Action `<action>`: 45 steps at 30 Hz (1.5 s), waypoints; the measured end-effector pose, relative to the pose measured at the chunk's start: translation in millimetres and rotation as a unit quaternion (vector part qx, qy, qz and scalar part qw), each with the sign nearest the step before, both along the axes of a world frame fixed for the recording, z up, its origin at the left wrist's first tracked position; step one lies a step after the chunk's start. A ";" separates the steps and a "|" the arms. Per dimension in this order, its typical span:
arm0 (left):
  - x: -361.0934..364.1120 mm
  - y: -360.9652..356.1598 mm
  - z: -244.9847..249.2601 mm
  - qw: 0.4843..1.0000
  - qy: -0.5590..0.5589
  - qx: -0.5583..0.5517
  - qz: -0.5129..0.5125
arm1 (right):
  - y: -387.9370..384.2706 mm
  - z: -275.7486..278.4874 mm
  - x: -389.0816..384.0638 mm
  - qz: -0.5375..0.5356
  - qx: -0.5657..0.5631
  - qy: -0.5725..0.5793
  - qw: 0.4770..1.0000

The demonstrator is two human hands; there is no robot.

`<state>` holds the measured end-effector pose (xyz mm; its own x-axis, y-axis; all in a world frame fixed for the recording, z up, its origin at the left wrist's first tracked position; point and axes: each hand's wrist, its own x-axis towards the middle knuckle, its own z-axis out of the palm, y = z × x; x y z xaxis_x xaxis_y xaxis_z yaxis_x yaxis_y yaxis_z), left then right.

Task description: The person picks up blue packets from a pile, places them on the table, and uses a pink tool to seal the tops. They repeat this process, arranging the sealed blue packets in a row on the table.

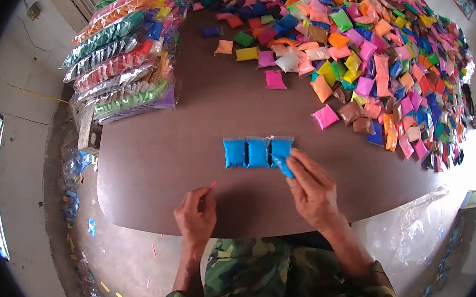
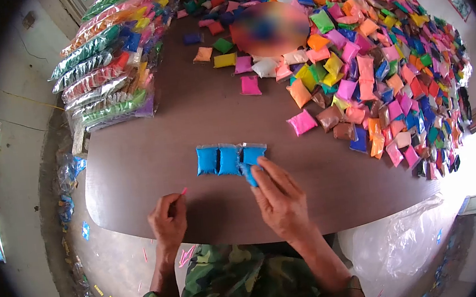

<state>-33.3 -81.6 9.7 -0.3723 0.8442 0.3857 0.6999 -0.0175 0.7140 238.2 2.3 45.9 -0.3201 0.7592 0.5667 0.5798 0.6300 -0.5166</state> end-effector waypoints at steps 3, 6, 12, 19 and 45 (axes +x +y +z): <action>-14.6 -1.3 -11.2 0.999 -0.034 0.017 0.029 | 10.4 7.6 -24.4 0.021 0.012 0.007 1.000; -17.8 1.2 -8.5 0.997 -0.065 -0.010 0.033 | 21.4 12.7 -42.9 0.032 0.034 -0.004 0.999; -19.8 3.2 0.2 0.990 -0.137 -0.025 0.040 | 35.1 8.6 -68.6 0.032 0.053 -0.037 0.997; -21.7 2.8 3.9 0.988 -0.151 -0.016 0.032 | 39.1 0.2 -81.1 0.020 0.072 -0.094 0.993; -26.1 -0.4 1.8 0.977 -0.215 -0.006 -0.002 | 29.5 -28.6 -106.5 0.026 0.091 -0.208 0.973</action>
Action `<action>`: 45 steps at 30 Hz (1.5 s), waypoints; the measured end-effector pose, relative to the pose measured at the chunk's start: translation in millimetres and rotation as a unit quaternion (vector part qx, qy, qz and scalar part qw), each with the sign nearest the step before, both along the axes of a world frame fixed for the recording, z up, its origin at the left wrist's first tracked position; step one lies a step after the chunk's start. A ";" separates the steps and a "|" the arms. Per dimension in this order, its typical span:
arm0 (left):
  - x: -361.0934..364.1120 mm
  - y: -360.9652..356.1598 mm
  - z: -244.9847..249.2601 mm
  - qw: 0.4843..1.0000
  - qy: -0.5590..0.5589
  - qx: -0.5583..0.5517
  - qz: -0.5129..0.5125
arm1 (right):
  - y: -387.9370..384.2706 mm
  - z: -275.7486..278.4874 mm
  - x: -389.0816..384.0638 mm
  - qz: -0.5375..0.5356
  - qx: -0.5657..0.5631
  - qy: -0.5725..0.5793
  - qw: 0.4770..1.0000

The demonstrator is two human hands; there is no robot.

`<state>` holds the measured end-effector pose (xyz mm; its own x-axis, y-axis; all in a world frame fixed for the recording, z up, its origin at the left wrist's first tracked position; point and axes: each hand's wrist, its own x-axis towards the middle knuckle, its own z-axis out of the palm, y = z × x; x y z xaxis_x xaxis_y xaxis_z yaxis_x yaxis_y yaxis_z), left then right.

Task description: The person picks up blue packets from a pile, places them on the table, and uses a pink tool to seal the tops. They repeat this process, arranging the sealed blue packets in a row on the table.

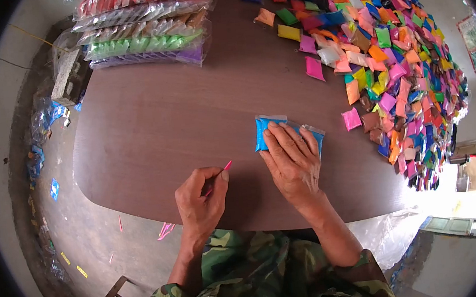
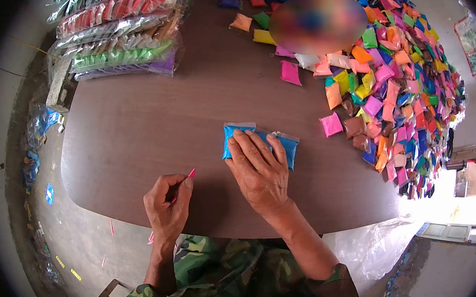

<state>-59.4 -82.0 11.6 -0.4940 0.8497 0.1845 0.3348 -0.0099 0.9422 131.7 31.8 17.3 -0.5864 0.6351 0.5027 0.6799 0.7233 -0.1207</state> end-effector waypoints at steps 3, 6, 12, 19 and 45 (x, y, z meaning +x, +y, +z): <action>-0.5 1.2 2.1 1.000 0.003 0.005 -0.004 | -4.1 -1.7 -0.2 -0.003 -0.014 -0.010 1.000; 3.9 0.4 5.0 1.000 0.008 0.001 0.019 | -6.7 1.2 2.3 0.014 -0.047 -0.016 0.999; 2.3 -0.8 -7.2 0.999 0.024 -0.022 0.022 | -10.8 -8.2 5.9 0.029 -0.063 0.017 0.997; -0.6 -2.0 -7.1 0.998 0.057 -0.035 0.004 | -9.5 -17.0 11.5 0.034 -0.073 0.109 0.991; -33.0 10.6 -53.5 0.981 0.194 -0.012 0.005 | -17.7 -2.6 320.0 -0.360 0.084 0.226 0.901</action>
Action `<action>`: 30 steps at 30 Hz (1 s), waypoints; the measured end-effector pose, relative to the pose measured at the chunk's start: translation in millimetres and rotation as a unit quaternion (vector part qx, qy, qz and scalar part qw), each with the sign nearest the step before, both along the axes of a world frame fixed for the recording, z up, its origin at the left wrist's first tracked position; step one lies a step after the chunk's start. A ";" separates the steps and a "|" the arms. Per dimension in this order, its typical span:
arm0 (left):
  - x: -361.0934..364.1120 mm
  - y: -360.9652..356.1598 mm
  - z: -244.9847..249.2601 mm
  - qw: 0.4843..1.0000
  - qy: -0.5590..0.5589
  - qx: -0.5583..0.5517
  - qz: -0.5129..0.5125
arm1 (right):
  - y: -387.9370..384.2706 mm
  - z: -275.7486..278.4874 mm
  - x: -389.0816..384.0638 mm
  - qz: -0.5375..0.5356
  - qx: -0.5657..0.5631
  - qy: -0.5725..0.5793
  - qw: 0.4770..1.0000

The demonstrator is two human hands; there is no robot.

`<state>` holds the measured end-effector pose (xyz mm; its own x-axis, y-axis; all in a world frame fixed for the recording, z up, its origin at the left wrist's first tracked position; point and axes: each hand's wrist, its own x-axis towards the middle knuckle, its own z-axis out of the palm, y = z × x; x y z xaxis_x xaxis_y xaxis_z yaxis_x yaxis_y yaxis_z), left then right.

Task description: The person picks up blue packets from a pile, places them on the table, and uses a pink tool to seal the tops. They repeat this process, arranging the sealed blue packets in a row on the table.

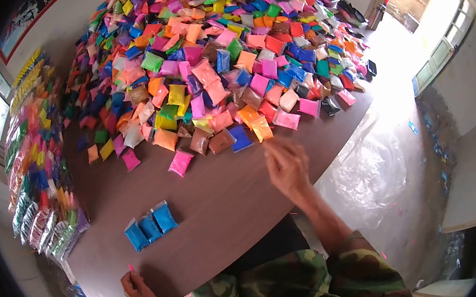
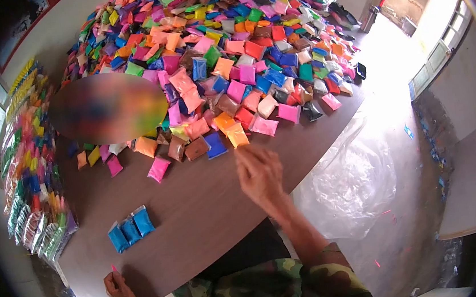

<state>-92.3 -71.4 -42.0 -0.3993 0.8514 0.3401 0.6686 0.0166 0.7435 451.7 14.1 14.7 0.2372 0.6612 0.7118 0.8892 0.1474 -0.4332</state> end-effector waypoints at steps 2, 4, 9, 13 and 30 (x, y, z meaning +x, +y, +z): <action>-5.8 1.3 -6.3 1.000 0.003 -0.001 0.003 | 21.2 7.5 39.3 -0.028 0.012 -0.041 0.999; -4.4 1.2 -3.4 1.000 0.015 -0.016 0.011 | 47.9 14.7 75.2 -0.042 -0.017 -0.052 0.998; -1.8 2.5 1.8 0.997 0.066 -0.036 0.034 | 111.0 18.7 134.3 -0.100 -0.063 -0.122 0.985; 2.6 0.3 6.4 0.996 0.064 -0.043 0.043 | 137.9 15.2 152.1 -0.140 -0.122 -0.159 0.970; 9.9 -3.3 15.1 0.996 0.075 -0.049 0.023 | 53.6 37.6 110.1 -0.093 -0.122 0.143 0.978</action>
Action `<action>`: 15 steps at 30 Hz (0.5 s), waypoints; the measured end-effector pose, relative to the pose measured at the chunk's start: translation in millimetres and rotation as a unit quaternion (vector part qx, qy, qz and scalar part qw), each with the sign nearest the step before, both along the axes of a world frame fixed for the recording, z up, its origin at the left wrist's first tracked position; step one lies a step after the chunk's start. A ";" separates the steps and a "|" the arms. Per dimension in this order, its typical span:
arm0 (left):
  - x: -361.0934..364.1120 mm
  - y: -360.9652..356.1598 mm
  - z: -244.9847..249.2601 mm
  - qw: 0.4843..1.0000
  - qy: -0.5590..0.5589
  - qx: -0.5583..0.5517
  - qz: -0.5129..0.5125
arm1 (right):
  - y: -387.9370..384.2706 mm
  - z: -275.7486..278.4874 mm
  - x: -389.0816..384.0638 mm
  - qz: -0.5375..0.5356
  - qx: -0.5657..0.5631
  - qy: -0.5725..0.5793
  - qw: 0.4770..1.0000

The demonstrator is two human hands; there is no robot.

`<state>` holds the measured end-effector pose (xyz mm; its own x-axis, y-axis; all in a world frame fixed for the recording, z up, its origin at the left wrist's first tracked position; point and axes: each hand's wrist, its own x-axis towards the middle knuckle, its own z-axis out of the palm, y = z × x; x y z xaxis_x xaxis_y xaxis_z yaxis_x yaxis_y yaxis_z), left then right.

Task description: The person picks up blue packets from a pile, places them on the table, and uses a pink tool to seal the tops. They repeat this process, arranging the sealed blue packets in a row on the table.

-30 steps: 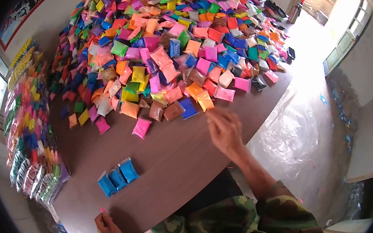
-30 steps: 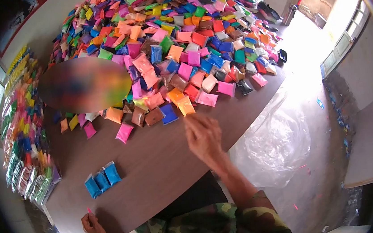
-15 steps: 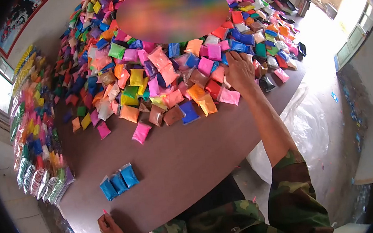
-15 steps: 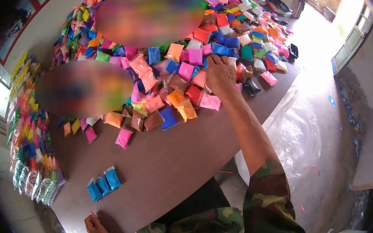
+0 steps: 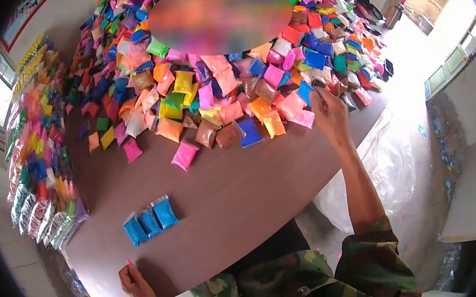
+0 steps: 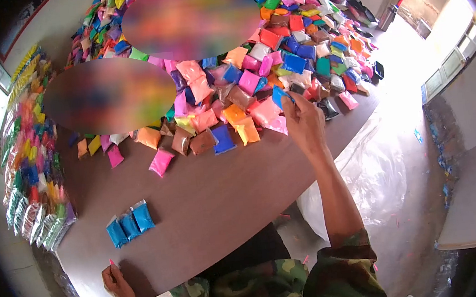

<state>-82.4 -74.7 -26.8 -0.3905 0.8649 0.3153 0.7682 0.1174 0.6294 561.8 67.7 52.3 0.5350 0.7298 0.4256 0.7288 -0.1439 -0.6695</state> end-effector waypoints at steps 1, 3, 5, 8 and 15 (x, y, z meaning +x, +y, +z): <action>1.0 0.8 0.2 1.000 -0.006 0.001 0.000 | -6.2 -6.6 -0.7 0.011 -0.003 0.053 0.999; 2.1 2.0 0.1 1.000 -0.019 0.012 0.001 | -16.2 -23.8 0.4 0.036 -0.011 0.158 0.987; 4.8 3.0 -4.6 0.999 -0.034 0.031 0.003 | -28.0 -13.3 -30.5 0.069 0.015 0.279 0.958; 2.8 2.4 -8.3 0.998 -0.058 0.040 -0.006 | -49.5 -6.6 -62.1 0.116 -0.038 0.274 0.954; 18.7 2.0 10.0 0.998 -0.041 0.029 0.031 | -93.5 -27.1 -170.8 0.280 -0.009 -0.166 0.946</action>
<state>-63.7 -72.7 -16.9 -0.4700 0.8188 0.3297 0.7062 0.1247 0.6969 391.0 -25.8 25.2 -0.0976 0.8678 0.4872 0.8635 0.3172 -0.3920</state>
